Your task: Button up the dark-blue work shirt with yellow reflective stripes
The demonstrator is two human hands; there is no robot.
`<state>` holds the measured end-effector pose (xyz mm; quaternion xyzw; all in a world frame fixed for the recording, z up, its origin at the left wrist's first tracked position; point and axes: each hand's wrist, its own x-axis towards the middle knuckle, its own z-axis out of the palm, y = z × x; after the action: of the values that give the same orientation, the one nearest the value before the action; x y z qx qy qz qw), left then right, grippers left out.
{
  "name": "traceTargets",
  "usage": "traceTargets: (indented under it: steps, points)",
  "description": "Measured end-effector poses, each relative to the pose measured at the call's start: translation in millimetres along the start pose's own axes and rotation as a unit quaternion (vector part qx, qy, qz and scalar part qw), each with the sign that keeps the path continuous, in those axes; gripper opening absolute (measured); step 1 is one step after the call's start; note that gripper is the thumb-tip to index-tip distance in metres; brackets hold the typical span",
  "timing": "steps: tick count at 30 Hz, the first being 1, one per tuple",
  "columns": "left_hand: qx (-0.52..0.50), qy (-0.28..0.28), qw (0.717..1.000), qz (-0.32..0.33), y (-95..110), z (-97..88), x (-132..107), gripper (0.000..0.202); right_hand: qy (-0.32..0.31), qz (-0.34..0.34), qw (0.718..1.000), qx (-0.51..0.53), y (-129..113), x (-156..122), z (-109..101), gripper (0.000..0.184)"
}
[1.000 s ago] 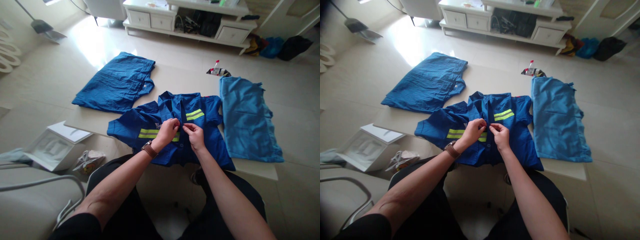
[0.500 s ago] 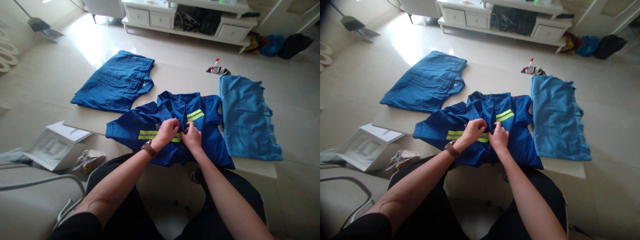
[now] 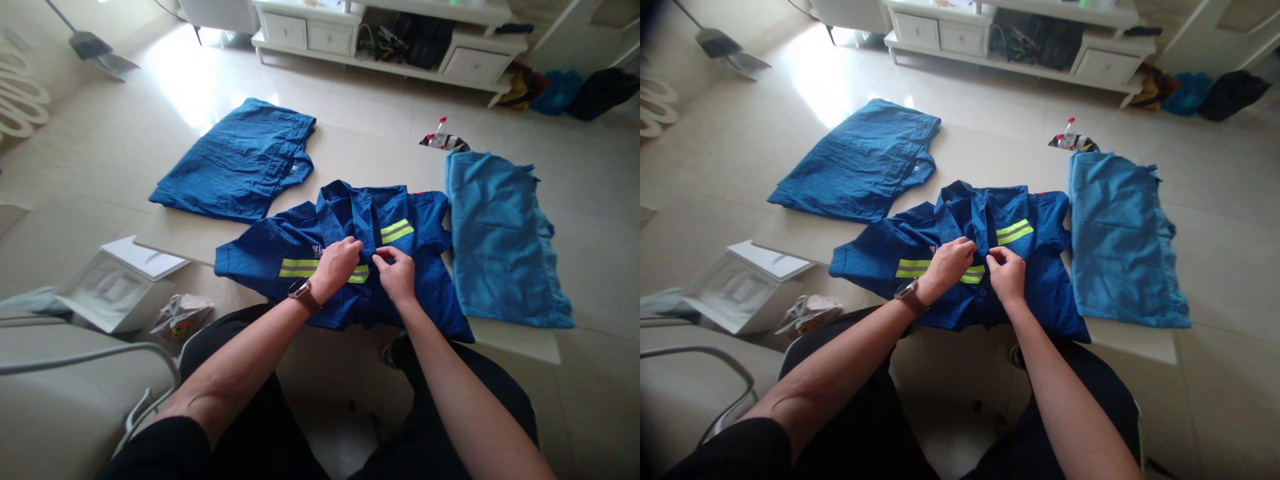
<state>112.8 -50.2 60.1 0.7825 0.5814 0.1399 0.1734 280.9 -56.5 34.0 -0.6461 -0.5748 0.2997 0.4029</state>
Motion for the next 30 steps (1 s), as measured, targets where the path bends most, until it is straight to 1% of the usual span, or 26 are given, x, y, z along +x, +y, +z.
traceTargets:
  steps: [2,6,12,19,23,26,30]
  points:
    - [-0.028,-0.005,1.000,-0.001,-1,3.1,2,0.024,-0.011,0.002,1.000,0.026,-2,-2,2,0.027]
    - [-0.112,0.011,0.993,0.036,-4,10.6,5,0.019,-0.015,0.021,0.997,0.078,1,-5,8,0.029]
    - [-0.191,0.035,0.980,0.045,-7,15.0,7,0.014,-0.004,0.023,0.995,0.100,5,-4,11,0.027]
    - [-0.189,0.060,0.980,0.022,-8,13.1,6,0.016,-0.025,0.015,0.990,0.141,6,-4,11,0.024]
    - [-0.213,0.067,0.975,0.003,-6,12.0,6,0.019,-0.044,0.007,0.988,0.148,8,-4,12,0.025]
    - [-0.252,0.067,0.965,-0.030,-1,9.3,5,0.015,-0.047,0.005,0.989,0.140,7,-5,13,0.027]
    - [-0.317,0.052,0.944,-0.068,4,7.0,4,0.011,-0.035,-0.002,0.992,0.117,3,-6,14,0.026]
